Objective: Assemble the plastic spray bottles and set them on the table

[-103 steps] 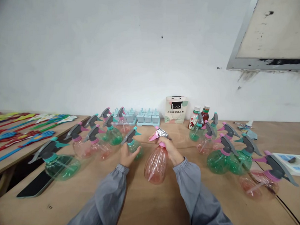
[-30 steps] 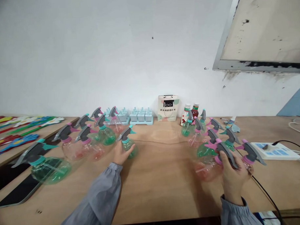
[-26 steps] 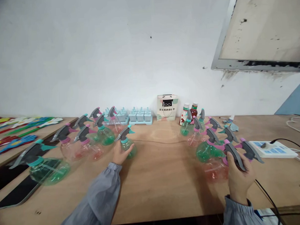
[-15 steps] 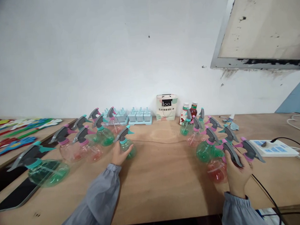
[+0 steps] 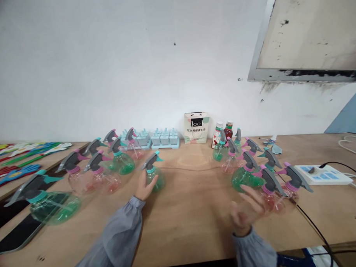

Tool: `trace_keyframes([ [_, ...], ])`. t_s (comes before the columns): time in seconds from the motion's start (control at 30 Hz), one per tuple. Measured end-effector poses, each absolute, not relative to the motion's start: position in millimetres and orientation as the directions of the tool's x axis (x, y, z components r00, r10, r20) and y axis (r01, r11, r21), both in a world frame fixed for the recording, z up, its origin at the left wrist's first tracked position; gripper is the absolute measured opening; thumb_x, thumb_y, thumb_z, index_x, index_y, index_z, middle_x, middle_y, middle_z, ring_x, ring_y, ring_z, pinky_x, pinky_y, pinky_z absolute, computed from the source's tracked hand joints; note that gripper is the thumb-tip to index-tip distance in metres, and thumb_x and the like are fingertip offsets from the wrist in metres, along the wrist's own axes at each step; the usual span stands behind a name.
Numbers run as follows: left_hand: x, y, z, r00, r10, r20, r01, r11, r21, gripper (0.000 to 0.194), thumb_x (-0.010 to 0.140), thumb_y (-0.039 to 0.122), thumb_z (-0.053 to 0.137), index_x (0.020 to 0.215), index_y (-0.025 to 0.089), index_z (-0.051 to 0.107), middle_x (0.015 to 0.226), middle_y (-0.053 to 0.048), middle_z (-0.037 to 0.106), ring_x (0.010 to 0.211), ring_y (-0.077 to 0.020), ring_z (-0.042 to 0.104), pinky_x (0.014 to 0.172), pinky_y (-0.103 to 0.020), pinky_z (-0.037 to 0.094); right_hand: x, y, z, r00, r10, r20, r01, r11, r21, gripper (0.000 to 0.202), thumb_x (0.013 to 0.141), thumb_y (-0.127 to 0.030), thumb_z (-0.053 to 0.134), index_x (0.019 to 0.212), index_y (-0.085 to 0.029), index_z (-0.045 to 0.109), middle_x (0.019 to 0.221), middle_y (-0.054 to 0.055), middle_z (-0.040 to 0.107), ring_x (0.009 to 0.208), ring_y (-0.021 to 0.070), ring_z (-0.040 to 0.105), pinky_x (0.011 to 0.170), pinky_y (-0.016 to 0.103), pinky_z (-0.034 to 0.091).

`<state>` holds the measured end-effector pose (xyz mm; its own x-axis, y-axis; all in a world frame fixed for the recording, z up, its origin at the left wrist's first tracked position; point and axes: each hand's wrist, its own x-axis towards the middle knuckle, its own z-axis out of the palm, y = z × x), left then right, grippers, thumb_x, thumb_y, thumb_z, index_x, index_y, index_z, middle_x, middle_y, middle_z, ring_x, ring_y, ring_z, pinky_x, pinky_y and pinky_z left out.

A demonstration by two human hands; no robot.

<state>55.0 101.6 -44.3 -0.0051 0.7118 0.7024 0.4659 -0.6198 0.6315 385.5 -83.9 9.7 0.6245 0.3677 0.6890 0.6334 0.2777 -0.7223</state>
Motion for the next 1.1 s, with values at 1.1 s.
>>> trace_keyframes([
  [1.1,-73.3,94.4,12.1,-0.698,0.140,0.702,0.650,-0.287,0.704,0.056,0.087,0.044,0.065,0.131,0.020,0.040,0.134,-0.010,0.048,0.130,-0.0351,0.048,0.111,-0.059,0.039,259.5,89.6,60.4,-0.135,0.947,0.292,-0.232,0.257,-0.938,0.037,0.060,-0.031,0.065,0.097,-0.027,0.070,0.090,0.003,0.076,0.097,0.0249,0.068,0.092,0.038,0.046],
])
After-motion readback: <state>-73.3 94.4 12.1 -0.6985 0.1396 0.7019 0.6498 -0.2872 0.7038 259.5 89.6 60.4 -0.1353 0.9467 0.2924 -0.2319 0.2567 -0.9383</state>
